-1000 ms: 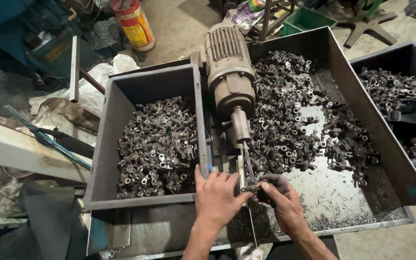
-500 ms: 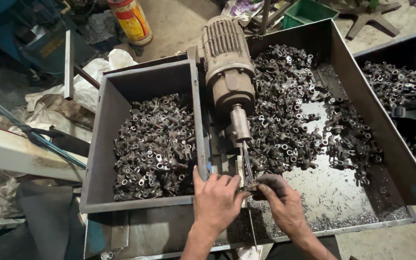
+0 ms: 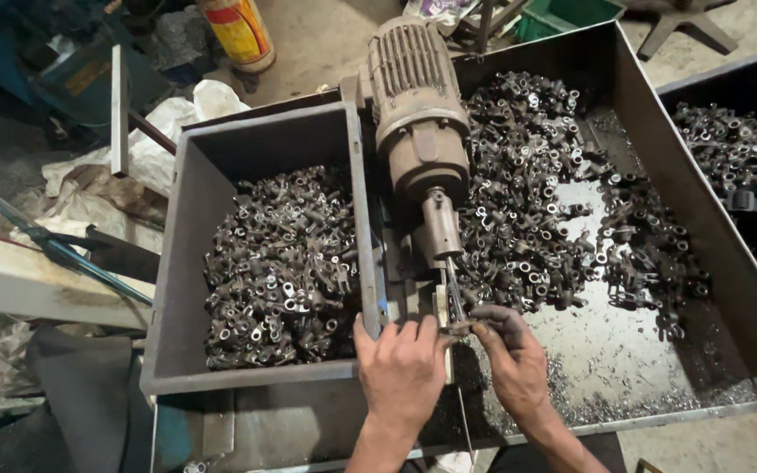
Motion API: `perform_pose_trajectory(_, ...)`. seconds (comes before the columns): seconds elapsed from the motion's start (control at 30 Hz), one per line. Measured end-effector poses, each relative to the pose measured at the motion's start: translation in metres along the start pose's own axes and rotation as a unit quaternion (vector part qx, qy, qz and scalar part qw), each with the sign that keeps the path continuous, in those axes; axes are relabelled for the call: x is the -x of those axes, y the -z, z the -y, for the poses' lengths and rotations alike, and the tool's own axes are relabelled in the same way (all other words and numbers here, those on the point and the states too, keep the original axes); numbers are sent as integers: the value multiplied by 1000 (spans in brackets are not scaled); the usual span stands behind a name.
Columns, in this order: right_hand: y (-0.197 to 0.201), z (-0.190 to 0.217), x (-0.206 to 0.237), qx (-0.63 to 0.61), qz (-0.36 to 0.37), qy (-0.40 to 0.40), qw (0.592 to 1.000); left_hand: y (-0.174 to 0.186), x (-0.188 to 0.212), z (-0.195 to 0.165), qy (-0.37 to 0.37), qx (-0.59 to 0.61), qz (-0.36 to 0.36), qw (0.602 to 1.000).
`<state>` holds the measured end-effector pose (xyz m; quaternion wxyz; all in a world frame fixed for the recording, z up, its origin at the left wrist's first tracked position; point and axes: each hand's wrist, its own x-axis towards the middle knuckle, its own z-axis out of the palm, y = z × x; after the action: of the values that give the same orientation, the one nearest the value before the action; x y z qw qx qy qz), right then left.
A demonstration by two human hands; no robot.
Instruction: The person repeatedly picks small metal parts from a bin, holds each against a rotating grinding wheel, and then drops the part into a second bin. The cycle continues throughout the clip with no visible change in the parts' condition.
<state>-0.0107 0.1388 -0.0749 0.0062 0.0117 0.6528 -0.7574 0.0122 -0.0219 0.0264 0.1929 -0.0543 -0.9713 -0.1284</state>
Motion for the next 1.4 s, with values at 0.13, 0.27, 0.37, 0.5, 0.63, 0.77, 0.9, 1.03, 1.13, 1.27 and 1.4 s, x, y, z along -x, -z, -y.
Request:
perform_pose_trajectory(0.13, 0, -3, 2, -18, -3, 22, 1000, -2, 2, -3, 17, -4, 1, 1000)
perform_pose_trajectory(0.27, -1, -1, -1, -19, -4, 5, 1000, -5, 2, -5, 20, -17, -5, 1000)
perform_pose_trajectory(0.37, -2, 4, -6, -34, 7, 7, 999, -7, 1, -5, 18, -18, -10, 1000)
perform_pose_trajectory(0.5, -1, 14, -11, -25, 20, -27, 999, -11, 0, -3, 20, -14, -10, 1000)
perform_pose_trajectory(0.63, 6, 23, -23, -38, 71, -53, 995, -13, 0, 0, 20, -9, -10, 1000)
perform_pose_trajectory(0.77, 0, 18, -30, -66, 43, -62, 995, -14, 2, 3, -5, -8, -26, 1000)
perform_pose_trajectory(0.9, 0, 11, -31, -99, 19, -100, 990, -9, 3, 7, -26, -10, 8, 1000)
perform_pose_trajectory(1.03, -1, 10, -34, -134, 11, -112, 985, -3, 0, 6, -29, 13, 28, 999)
perform_pose_trajectory(1.13, -7, 12, -36, -206, -16, -208, 956, 1, -2, 5, -25, 28, 26, 999)
perform_pose_trajectory(1.27, -6, 19, -36, -186, -17, -209, 960, 4, -6, 4, -20, 29, 39, 999)
perform_pose_trajectory(1.4, -5, 19, -34, -166, -7, -168, 972, 8, -7, 6, -27, 33, 64, 997)
